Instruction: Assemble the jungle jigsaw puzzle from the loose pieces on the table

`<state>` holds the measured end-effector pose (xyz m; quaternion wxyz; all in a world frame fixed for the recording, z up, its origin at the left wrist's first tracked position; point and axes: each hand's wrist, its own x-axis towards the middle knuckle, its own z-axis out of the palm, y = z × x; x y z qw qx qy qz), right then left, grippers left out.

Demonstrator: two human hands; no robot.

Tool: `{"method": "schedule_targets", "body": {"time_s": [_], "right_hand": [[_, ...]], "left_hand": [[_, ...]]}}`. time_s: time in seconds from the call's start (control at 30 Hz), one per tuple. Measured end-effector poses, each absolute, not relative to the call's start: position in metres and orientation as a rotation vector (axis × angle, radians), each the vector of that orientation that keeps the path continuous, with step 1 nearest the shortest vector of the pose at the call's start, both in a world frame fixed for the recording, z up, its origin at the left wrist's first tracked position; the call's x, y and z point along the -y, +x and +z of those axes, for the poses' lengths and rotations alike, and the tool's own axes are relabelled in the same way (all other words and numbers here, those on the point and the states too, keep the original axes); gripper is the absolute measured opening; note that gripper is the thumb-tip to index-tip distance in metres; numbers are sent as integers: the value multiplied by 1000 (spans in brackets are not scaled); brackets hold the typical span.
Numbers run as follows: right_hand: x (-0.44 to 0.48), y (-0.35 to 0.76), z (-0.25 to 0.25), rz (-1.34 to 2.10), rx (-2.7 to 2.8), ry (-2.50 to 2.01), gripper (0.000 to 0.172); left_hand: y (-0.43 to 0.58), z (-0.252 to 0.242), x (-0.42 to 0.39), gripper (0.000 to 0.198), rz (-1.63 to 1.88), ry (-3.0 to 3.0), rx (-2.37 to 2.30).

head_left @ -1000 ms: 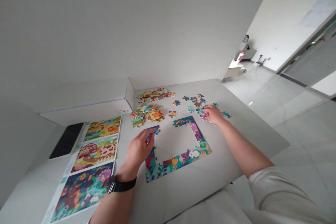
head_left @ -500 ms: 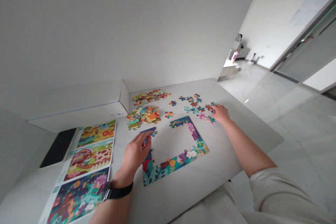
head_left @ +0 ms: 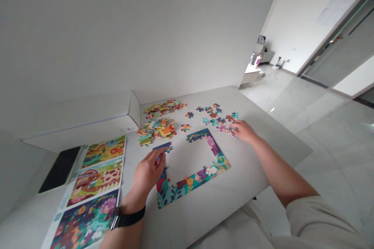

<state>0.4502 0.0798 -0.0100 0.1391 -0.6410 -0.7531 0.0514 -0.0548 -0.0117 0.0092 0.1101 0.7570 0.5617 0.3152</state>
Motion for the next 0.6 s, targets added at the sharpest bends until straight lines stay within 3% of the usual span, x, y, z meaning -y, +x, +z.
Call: {"method": "schedule_targets", "body": {"time_s": [0.23,0.6], "right_hand": [[-53,471,-15,197,2174,-1708,22],[-75,498,-22,27,1986,-2025,46]], "left_hand": [[-55,11,12,34,934,2236,-1635],[-58,9,11,35,909,2250,-1662]]}}
